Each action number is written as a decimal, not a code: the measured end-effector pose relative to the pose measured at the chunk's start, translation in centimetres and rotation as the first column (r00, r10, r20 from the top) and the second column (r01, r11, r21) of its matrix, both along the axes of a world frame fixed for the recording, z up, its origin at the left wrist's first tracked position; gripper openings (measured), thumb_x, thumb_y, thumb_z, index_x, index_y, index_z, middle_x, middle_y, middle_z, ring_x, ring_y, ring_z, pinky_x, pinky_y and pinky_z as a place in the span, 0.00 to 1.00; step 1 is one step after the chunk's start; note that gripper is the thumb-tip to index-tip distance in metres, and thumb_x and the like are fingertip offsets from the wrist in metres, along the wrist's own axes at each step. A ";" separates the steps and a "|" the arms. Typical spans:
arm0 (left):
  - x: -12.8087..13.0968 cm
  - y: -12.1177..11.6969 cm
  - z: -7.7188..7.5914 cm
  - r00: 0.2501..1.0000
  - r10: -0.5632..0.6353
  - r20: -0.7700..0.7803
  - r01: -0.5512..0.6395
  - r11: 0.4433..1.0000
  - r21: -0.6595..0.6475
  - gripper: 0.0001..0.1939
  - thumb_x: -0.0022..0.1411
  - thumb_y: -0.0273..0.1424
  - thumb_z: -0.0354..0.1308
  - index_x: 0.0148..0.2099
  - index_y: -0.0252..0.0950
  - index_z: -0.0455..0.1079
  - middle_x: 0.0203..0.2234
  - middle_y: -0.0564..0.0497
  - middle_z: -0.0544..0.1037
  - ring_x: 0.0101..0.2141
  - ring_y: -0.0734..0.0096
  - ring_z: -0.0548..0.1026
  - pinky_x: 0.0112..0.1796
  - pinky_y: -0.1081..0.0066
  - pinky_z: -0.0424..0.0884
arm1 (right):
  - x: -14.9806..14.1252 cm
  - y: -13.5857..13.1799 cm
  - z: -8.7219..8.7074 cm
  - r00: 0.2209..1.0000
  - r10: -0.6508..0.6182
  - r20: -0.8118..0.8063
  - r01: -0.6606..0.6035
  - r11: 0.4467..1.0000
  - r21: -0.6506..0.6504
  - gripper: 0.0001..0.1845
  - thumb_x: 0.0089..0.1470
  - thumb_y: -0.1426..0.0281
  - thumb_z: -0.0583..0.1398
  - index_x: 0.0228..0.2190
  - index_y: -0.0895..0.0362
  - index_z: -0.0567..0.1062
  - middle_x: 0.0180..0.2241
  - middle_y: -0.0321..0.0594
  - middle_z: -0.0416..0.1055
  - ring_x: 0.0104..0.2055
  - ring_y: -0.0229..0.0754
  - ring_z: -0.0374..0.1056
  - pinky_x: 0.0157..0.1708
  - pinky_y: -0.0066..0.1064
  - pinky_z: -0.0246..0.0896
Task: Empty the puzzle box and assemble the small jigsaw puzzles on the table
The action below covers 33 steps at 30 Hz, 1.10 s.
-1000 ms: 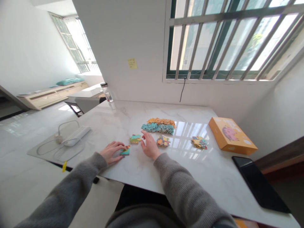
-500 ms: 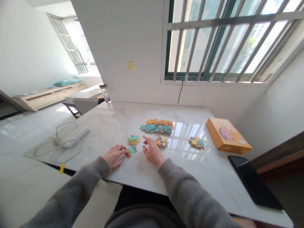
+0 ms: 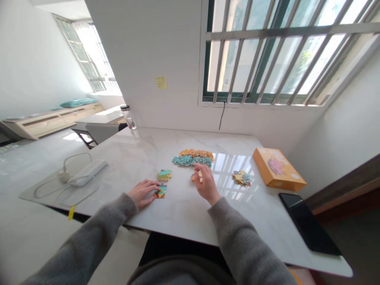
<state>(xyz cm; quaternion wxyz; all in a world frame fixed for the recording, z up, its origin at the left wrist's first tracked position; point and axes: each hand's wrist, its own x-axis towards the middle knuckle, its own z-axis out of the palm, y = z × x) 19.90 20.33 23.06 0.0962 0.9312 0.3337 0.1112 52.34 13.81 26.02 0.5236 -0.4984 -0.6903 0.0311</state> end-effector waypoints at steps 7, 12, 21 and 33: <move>2.2 -1.1 1.6 0.978 -0.124 0.170 0.110 0.990 0.091 0.20 0.58 0.25 0.54 0.52 0.41 0.70 0.53 0.46 0.72 0.52 0.57 0.68 0.54 0.57 0.66 | 6.9 -0.1 -2.2 0.990 -0.024 0.142 0.043 0.990 -0.134 0.12 0.62 0.70 0.55 0.46 0.53 0.74 0.43 0.46 0.72 0.48 0.51 0.67 0.50 0.48 0.65; 9.3 -0.6 2.6 0.945 -0.200 0.260 0.177 0.978 0.111 0.17 0.60 0.28 0.55 0.52 0.41 0.70 0.46 0.46 0.75 0.49 0.57 0.70 0.54 0.55 0.67 | 6.6 -0.1 -3.2 0.981 0.057 0.188 -0.024 0.985 -0.170 0.14 0.60 0.66 0.60 0.48 0.52 0.74 0.48 0.47 0.71 0.53 0.51 0.65 0.54 0.50 0.63; 17.5 2.6 0.0 0.915 -0.221 0.337 0.200 0.975 0.096 0.23 0.57 0.30 0.61 0.56 0.39 0.69 0.54 0.43 0.73 0.54 0.53 0.68 0.56 0.52 0.66 | 5.8 0.4 -3.5 0.980 0.093 0.175 -0.056 0.978 -0.203 0.12 0.54 0.71 0.64 0.42 0.53 0.74 0.43 0.43 0.71 0.48 0.48 0.65 0.51 0.45 0.64; 16.8 3.3 -1.5 0.870 -0.206 0.448 0.155 0.977 0.148 0.19 0.57 0.33 0.64 0.52 0.41 0.71 0.48 0.44 0.75 0.49 0.56 0.71 0.52 0.55 0.68 | 4.4 -0.8 -1.9 0.990 0.092 0.106 -0.077 0.988 -0.135 0.21 0.51 0.74 0.62 0.48 0.53 0.70 0.49 0.47 0.67 0.55 0.52 0.62 0.53 0.47 0.63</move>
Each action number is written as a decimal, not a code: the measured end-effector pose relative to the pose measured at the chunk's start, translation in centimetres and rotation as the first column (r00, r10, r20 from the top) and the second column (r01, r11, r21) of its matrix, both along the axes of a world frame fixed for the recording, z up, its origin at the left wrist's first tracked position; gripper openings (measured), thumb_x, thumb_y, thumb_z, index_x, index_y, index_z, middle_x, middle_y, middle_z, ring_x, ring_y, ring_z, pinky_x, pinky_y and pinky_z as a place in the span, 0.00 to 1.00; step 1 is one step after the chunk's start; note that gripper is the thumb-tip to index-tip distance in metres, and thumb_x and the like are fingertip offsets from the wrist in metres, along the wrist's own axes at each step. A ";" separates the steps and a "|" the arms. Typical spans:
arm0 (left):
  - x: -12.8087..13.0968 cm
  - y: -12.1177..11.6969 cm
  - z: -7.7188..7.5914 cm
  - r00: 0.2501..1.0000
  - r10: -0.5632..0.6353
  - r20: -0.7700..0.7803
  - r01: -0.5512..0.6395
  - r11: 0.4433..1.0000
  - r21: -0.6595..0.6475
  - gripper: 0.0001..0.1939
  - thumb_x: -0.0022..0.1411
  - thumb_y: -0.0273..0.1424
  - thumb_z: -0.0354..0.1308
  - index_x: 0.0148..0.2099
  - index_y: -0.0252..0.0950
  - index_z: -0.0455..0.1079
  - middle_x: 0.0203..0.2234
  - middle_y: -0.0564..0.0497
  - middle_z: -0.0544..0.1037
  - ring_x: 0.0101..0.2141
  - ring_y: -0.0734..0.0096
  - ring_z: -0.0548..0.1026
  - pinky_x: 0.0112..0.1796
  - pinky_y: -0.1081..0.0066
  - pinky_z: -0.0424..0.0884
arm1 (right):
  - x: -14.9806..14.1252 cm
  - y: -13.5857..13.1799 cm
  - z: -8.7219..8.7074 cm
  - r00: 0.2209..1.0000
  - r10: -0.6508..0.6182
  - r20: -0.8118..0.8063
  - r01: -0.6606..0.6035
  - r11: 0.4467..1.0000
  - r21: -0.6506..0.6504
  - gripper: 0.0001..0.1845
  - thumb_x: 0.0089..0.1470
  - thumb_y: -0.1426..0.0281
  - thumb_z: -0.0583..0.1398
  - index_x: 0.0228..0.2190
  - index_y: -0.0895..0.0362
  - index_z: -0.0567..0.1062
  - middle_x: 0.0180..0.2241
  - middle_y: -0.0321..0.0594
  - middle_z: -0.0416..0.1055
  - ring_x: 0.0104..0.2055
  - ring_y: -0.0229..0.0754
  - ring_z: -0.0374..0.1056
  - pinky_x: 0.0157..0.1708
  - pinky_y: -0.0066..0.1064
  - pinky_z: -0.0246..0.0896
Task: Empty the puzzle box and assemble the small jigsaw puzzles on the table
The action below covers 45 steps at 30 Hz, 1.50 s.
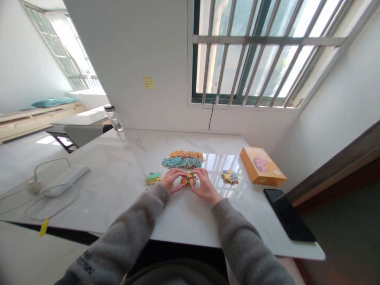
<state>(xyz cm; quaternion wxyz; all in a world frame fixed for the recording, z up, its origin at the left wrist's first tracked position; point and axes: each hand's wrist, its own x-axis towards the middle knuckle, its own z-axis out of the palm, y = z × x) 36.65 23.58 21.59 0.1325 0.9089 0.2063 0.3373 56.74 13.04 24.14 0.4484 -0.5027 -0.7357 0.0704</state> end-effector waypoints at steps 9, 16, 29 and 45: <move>0.4 -1.3 0.1 0.994 -0.092 0.050 0.089 0.994 0.056 0.20 0.56 0.36 0.66 0.51 0.41 0.72 0.45 0.44 0.74 0.46 0.58 0.72 0.49 0.56 0.72 | -0.3 1.1 -0.7 0.888 -0.070 -0.455 0.009 0.991 -0.134 0.24 0.59 0.65 0.58 0.56 0.55 0.62 0.29 0.32 0.68 0.30 0.39 0.66 0.34 0.33 0.65; 0.2 -1.6 0.6 0.994 -0.108 0.008 0.106 0.985 0.132 0.28 0.57 0.35 0.66 0.59 0.42 0.66 0.57 0.42 0.71 0.54 0.54 0.69 0.54 0.53 0.68 | -0.7 1.1 -1.0 0.832 -0.045 -0.553 -0.059 0.984 -0.170 0.26 0.59 0.61 0.59 0.57 0.54 0.62 0.30 0.33 0.70 0.32 0.39 0.69 0.35 0.34 0.68; -0.1 -1.2 0.8 0.985 0.004 0.170 -0.042 0.976 0.216 0.19 0.56 0.37 0.68 0.49 0.41 0.72 0.42 0.45 0.74 0.44 0.58 0.73 0.47 0.57 0.73 | -0.3 1.1 -0.8 0.828 -0.091 -0.553 -0.003 0.986 -0.167 0.21 0.59 0.61 0.60 0.51 0.55 0.66 0.29 0.34 0.70 0.32 0.40 0.68 0.36 0.34 0.65; -0.4 -2.0 2.7 0.991 -0.052 0.121 0.036 0.991 0.130 0.17 0.53 0.26 0.62 0.47 0.41 0.72 0.48 0.48 0.77 0.49 0.58 0.71 0.52 0.58 0.68 | -0.3 0.9 -0.7 0.864 -0.097 -0.495 0.016 0.986 -0.166 0.24 0.61 0.61 0.57 0.57 0.55 0.64 0.31 0.35 0.70 0.33 0.40 0.68 0.37 0.34 0.65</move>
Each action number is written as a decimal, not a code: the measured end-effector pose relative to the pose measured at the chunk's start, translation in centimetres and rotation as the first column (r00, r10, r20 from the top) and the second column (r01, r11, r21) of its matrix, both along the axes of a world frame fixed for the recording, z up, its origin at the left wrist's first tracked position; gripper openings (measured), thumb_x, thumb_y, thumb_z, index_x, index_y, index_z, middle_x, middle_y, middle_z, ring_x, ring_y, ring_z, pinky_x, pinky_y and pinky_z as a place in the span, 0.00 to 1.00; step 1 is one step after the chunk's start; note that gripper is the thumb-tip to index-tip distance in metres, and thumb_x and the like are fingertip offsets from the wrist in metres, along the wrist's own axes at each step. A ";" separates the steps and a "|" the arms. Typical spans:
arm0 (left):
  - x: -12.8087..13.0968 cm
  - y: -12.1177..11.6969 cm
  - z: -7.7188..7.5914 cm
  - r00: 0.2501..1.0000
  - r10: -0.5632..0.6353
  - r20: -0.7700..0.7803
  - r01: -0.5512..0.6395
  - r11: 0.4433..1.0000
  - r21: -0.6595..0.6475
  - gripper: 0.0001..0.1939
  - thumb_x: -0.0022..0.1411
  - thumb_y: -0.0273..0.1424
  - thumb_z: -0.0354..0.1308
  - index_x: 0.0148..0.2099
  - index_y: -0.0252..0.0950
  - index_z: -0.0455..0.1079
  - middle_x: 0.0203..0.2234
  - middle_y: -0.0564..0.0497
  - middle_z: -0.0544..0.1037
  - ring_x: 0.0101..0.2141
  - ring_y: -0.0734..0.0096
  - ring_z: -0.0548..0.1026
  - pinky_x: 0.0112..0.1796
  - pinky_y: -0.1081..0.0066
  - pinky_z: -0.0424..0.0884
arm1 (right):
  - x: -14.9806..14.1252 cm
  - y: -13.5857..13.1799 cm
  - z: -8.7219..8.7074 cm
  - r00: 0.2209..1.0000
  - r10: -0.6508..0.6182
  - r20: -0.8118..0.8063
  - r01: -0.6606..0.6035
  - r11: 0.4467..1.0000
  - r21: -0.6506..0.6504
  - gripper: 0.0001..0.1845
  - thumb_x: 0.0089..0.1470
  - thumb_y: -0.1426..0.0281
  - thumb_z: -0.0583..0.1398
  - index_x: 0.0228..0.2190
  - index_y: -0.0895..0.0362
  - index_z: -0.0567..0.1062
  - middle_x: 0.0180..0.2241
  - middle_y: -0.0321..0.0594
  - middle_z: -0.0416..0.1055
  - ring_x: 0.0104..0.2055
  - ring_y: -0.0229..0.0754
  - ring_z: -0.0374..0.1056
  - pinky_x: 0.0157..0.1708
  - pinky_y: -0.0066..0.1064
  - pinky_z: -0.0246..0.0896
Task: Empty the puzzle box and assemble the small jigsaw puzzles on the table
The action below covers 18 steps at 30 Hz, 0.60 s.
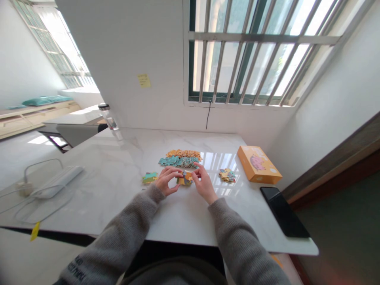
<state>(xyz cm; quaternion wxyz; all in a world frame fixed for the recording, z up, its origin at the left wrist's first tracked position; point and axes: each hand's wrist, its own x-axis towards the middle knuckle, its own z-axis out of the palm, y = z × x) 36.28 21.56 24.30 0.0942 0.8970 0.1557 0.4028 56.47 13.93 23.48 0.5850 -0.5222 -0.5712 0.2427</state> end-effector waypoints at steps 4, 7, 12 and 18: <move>-2.1 1.2 1.9 0.989 0.126 0.078 -0.122 0.991 -0.055 0.14 0.53 0.24 0.60 0.44 0.39 0.71 0.47 0.48 0.77 0.49 0.59 0.71 0.52 0.57 0.67 | 0.5 -0.1 0.1 0.990 -0.111 0.083 0.110 0.994 0.014 0.21 0.62 0.63 0.55 0.55 0.55 0.66 0.33 0.36 0.70 0.35 0.41 0.67 0.39 0.35 0.64; -5.6 3.2 2.3 0.980 0.198 -0.018 -0.199 0.974 -0.106 0.15 0.52 0.24 0.60 0.43 0.39 0.72 0.47 0.48 0.77 0.49 0.58 0.71 0.54 0.56 0.65 | 0.5 -0.4 0.2 0.982 -0.101 0.162 0.104 0.995 -0.012 0.20 0.61 0.64 0.55 0.53 0.56 0.68 0.32 0.37 0.70 0.35 0.41 0.67 0.39 0.35 0.64; -11.8 5.5 -0.1 0.948 0.296 -0.117 -0.315 0.926 -0.209 0.13 0.51 0.25 0.57 0.41 0.38 0.72 0.47 0.48 0.77 0.48 0.58 0.71 0.55 0.54 0.64 | 0.1 -0.6 0.1 0.957 -0.041 0.288 0.053 0.998 -0.035 0.18 0.60 0.67 0.54 0.50 0.57 0.71 0.32 0.39 0.72 0.34 0.42 0.68 0.37 0.34 0.64; -13.4 6.2 -3.1 0.940 0.330 -0.092 -0.342 0.892 -0.294 0.11 0.52 0.27 0.56 0.40 0.38 0.72 0.49 0.47 0.76 0.49 0.58 0.70 0.55 0.54 0.66 | 0.1 -0.5 0.0 0.943 -0.056 0.327 0.064 0.998 -0.013 0.18 0.60 0.67 0.53 0.50 0.57 0.72 0.33 0.40 0.72 0.34 0.42 0.67 0.38 0.35 0.64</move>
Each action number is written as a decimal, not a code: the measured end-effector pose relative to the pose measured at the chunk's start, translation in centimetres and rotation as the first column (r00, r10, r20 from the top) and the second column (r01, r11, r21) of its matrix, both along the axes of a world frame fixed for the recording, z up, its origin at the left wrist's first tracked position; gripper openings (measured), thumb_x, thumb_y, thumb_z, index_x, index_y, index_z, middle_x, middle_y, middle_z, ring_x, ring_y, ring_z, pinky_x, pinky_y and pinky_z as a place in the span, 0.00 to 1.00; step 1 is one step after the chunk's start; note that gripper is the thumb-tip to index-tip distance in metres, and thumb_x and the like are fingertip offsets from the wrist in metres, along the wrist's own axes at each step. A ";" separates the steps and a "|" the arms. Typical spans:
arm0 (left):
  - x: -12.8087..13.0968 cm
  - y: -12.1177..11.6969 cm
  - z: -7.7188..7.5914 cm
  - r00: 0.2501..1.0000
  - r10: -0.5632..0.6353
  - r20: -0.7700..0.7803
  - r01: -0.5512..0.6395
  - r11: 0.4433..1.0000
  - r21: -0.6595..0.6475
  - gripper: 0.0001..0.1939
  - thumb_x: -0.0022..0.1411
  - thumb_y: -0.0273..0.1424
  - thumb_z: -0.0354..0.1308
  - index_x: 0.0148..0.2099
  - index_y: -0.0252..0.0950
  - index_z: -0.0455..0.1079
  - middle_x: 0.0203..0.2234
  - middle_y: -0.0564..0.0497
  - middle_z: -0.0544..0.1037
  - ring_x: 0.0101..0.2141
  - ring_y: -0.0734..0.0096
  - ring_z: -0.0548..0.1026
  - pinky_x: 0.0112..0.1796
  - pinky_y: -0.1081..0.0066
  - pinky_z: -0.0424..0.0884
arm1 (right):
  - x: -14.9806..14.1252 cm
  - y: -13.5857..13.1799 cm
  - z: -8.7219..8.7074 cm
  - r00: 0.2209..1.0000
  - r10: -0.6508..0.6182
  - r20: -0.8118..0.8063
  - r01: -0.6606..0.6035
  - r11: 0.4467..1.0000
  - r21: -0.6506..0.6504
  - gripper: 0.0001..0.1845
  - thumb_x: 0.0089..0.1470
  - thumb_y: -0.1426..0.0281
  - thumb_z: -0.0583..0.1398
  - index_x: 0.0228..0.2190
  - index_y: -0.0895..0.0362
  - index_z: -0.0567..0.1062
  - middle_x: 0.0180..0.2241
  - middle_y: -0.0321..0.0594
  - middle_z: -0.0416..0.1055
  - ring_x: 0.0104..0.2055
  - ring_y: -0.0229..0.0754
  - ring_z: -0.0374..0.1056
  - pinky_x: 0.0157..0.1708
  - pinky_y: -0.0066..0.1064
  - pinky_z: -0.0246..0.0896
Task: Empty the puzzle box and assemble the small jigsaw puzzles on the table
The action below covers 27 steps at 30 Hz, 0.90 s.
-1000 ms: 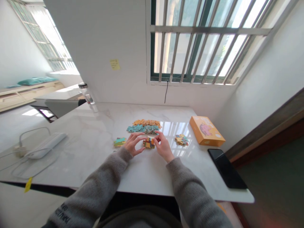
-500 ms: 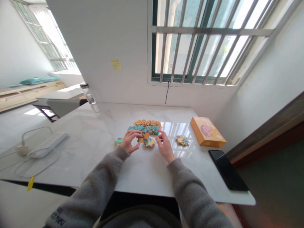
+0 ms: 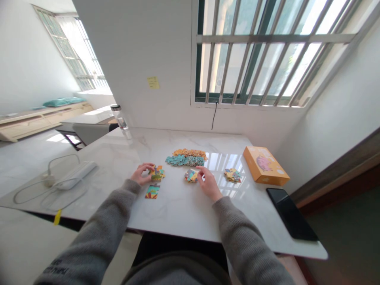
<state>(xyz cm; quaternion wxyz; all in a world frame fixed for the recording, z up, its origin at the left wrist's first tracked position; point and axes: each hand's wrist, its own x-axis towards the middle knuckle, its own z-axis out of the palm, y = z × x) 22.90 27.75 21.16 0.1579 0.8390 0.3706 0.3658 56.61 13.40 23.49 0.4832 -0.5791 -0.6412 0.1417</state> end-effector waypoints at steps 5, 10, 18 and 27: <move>0.3 0.2 -0.6 1.000 0.010 -0.028 -0.010 1.000 -0.015 0.10 0.51 0.28 0.56 0.38 0.38 0.73 0.47 0.47 0.77 0.49 0.57 0.70 0.56 0.52 0.65 | 0.0 0.0 0.0 1.000 0.002 0.029 -0.002 1.000 0.015 0.17 0.60 0.69 0.54 0.49 0.56 0.73 0.35 0.41 0.72 0.35 0.43 0.67 0.39 0.36 0.64; 0.4 -0.4 -0.5 0.993 0.046 -0.112 -0.047 0.999 -0.005 0.09 0.51 0.27 0.56 0.36 0.38 0.72 0.47 0.47 0.77 0.47 0.57 0.71 0.55 0.52 0.66 | 0.1 0.1 -0.3 0.997 0.016 0.075 -0.020 0.998 0.057 0.14 0.60 0.70 0.54 0.45 0.55 0.75 0.36 0.43 0.71 0.38 0.45 0.66 0.42 0.39 0.64; 0.2 0.1 -1.1 0.980 0.031 -0.198 -0.033 0.999 -0.009 0.09 0.50 0.28 0.57 0.36 0.39 0.74 0.48 0.48 0.76 0.48 0.56 0.71 0.55 0.52 0.66 | -0.1 0.4 -0.8 0.979 0.025 0.202 -0.043 0.995 0.085 0.13 0.60 0.71 0.55 0.45 0.54 0.75 0.42 0.46 0.69 0.48 0.51 0.64 0.51 0.47 0.62; 1.0 -0.9 0.6 0.995 0.024 -0.095 -0.017 0.997 0.070 0.09 0.54 0.27 0.54 0.38 0.39 0.72 0.49 0.47 0.73 0.51 0.55 0.68 0.56 0.49 0.63 | -0.3 0.7 -1.2 0.956 0.005 0.295 -0.013 1.000 0.027 0.14 0.52 0.72 0.63 0.43 0.54 0.72 0.42 0.46 0.68 0.48 0.53 0.61 0.51 0.48 0.62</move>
